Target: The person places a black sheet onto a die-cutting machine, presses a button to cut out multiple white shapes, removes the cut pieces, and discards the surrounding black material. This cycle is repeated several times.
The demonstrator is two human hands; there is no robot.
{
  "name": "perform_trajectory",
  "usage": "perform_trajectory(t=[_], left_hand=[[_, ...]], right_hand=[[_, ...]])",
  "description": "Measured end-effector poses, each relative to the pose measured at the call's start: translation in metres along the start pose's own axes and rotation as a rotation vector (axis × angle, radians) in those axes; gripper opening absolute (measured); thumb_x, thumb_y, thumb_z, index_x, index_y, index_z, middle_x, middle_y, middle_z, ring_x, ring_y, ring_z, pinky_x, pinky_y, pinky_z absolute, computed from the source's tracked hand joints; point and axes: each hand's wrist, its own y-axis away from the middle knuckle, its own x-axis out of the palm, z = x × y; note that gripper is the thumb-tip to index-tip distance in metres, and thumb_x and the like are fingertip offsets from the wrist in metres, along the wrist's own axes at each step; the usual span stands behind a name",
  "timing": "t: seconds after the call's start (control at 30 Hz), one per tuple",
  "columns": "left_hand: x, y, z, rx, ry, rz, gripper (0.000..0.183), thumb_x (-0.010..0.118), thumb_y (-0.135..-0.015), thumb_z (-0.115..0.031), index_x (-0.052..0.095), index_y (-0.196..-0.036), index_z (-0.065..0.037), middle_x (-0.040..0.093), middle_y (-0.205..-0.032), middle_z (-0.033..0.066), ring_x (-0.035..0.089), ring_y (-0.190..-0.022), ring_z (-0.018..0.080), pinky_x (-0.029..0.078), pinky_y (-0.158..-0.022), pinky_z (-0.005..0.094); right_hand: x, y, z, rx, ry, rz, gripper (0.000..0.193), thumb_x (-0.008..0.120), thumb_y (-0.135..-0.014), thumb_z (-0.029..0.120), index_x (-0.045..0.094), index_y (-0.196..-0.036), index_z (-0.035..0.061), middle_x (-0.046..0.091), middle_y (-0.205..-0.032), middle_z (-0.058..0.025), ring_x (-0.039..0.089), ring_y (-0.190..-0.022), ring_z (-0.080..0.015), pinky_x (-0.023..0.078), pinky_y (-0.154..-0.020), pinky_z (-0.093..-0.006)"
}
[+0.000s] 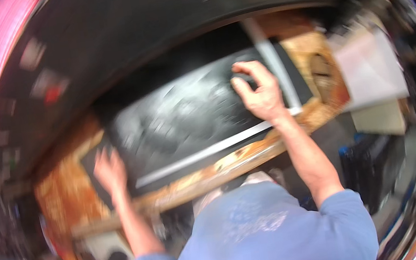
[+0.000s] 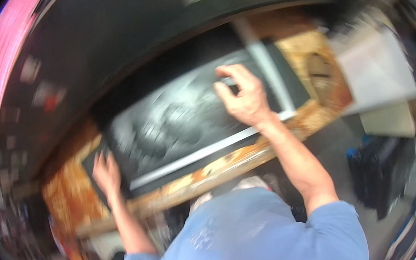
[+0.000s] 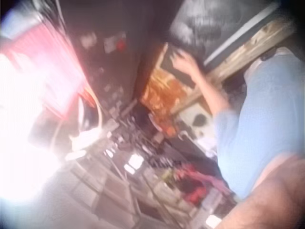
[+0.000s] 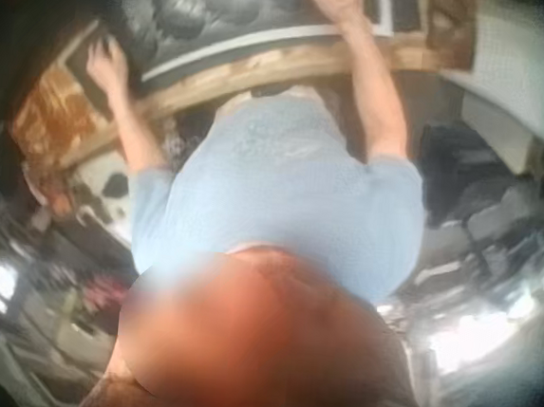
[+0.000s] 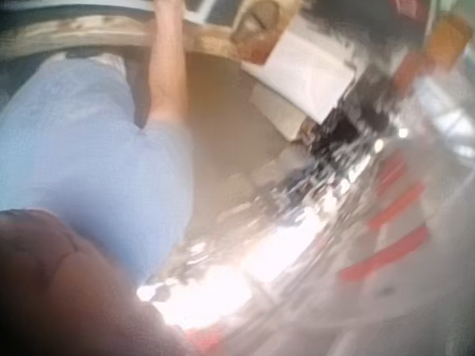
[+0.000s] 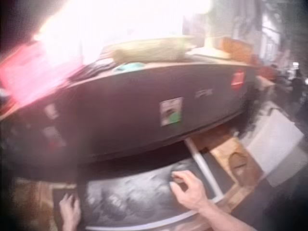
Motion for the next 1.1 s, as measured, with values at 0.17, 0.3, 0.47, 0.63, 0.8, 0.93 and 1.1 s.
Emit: perform_trajectory(t=[0.17,0.3,0.47,0.63,0.8,0.93,1.1], left_hand=[[-0.030,0.068,0.038,-0.218,0.067,-0.143,0.041,0.065,-0.103,-0.024,0.074,-0.130,0.005,0.071,-0.133,0.0286,0.063,-0.129,0.0416,0.051,-0.110,0.0467],[-0.030,0.075,0.023,-0.288,0.371,-0.117,0.045,0.070,-0.102,-0.025,0.071,-0.135,0.006,0.074,-0.128,0.0258,0.064,-0.130,0.0357,0.052,-0.108,0.0411],[-0.019,0.043,0.045,-0.693,1.198,-0.073,0.042,0.073,-0.103,-0.018,0.068,-0.136,0.008,0.077,-0.120,0.0189,0.074,-0.103,0.0222,0.058,-0.093,0.0323],[-0.020,0.028,0.051,-0.658,1.535,0.165,0.026,0.069,-0.106,-0.012,0.069,-0.127,0.002,0.078,-0.110,0.0100,0.074,-0.094,0.0151,0.059,-0.086,0.0287],[-0.019,0.029,0.047,-0.504,1.810,0.195,0.024,0.069,-0.107,-0.014,0.069,-0.126,0.000,0.078,-0.112,0.0063,0.072,-0.097,0.0140,0.057,-0.090,0.0286],[-0.030,0.027,0.046,-0.617,1.550,0.223,0.029,0.067,-0.108,-0.015,0.067,-0.132,0.001,0.076,-0.117,0.0071,0.071,-0.103,0.0141,0.056,-0.091,0.0275],[-0.048,0.043,0.019,-0.598,1.392,0.005,0.039,0.067,-0.108,-0.013,0.059,-0.140,0.006,0.077,-0.109,0.0079,0.070,-0.093,0.0118,0.057,-0.084,0.0252]], right_hand=[[0.107,0.008,0.062,-0.023,-0.265,0.310,0.022,0.075,-0.095,0.006,0.075,-0.116,0.0003,0.077,-0.104,-0.0107,0.075,-0.094,-0.0216,0.059,-0.085,-0.0346],[0.170,0.012,0.090,-0.039,-0.262,0.478,0.025,0.075,-0.099,0.012,0.075,-0.120,-0.0015,0.077,-0.109,-0.0108,0.075,-0.099,-0.0184,0.059,-0.091,-0.0321],[0.239,0.015,0.105,0.151,-0.328,0.558,0.041,0.078,-0.091,0.022,0.074,-0.124,-0.0027,0.075,-0.116,-0.0206,0.075,-0.097,-0.0299,0.060,-0.087,-0.0388],[0.263,0.018,0.109,-0.099,-0.072,0.552,0.067,0.084,-0.088,0.033,0.065,-0.144,0.0009,0.071,-0.127,-0.0154,0.070,-0.113,-0.0264,0.057,-0.094,-0.0353],[0.259,0.011,0.117,0.079,-0.103,0.667,0.070,0.086,-0.087,0.028,0.061,-0.146,-0.0009,0.073,-0.124,-0.0170,0.072,-0.112,-0.0283,0.056,-0.099,-0.0384],[0.245,0.013,0.134,0.432,-0.629,0.801,0.054,0.083,-0.092,0.016,0.065,-0.139,-0.0019,0.076,-0.120,-0.0154,0.073,-0.111,-0.0217,0.056,-0.099,-0.0342],[0.208,0.043,0.139,0.155,-0.605,0.703,0.035,0.081,-0.094,0.008,0.072,-0.127,-0.0013,0.079,-0.112,-0.0074,0.072,-0.102,-0.0128,0.058,-0.095,-0.0308]])
